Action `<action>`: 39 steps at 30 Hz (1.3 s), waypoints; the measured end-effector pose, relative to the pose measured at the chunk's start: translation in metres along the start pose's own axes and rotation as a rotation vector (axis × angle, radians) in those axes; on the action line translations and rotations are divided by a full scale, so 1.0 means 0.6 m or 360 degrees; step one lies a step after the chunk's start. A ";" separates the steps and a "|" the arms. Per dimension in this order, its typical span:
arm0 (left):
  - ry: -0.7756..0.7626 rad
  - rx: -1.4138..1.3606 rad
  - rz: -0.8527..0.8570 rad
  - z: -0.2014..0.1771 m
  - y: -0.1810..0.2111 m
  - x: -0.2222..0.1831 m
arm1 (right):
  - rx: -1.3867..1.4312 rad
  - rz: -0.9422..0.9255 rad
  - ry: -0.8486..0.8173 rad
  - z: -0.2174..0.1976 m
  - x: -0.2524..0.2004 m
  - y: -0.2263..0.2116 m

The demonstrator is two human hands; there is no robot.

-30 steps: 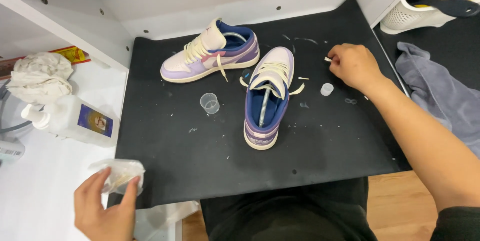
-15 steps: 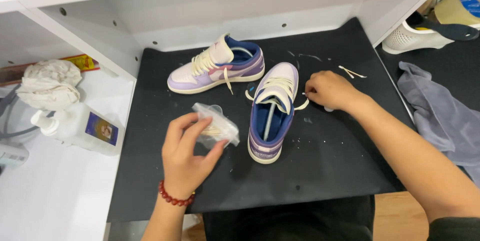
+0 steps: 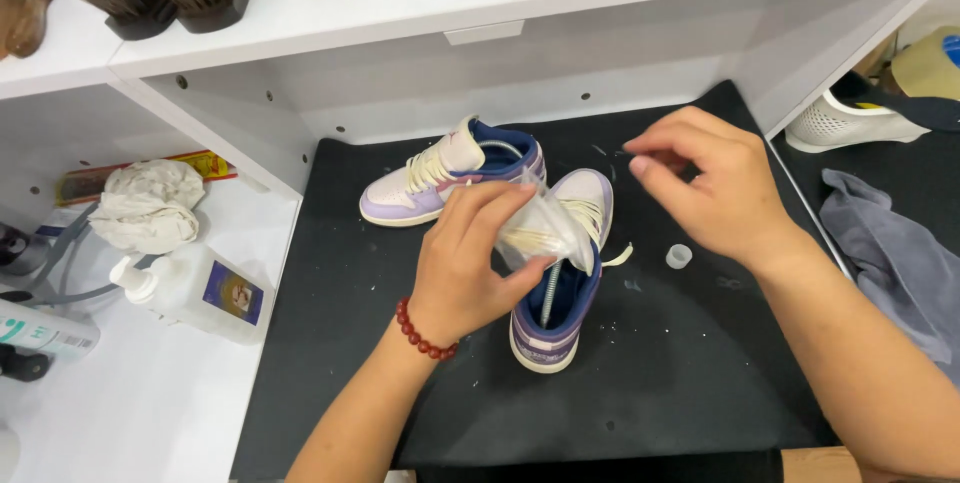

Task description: Detailing a pair of sneakers using cleaning solution and cotton swabs.

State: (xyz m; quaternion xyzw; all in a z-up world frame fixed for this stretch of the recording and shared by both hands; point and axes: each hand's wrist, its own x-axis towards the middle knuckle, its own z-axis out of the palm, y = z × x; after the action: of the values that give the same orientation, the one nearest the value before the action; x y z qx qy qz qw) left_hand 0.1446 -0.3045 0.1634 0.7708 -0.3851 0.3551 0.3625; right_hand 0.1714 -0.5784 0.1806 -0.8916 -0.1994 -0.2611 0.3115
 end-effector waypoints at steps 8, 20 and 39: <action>0.0001 -0.0019 0.0232 0.013 0.020 0.065 | 0.0551 -0.0404 -0.0057 -0.027 0.006 -0.068; 0.0085 -0.0441 -0.0083 0.042 -0.012 -0.016 | 0.0771 0.0094 -0.0487 0.039 -0.006 -0.041; 0.0440 -0.1446 -0.1008 0.095 -0.033 -0.081 | 0.0370 -0.0358 -0.0732 0.059 0.008 -0.048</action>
State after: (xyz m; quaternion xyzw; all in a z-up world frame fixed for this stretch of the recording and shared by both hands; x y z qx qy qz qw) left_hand 0.1548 -0.3266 0.0899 0.5618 -0.1982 0.1253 0.7933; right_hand 0.1721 -0.5331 0.1727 -0.8580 -0.3913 -0.0602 0.3273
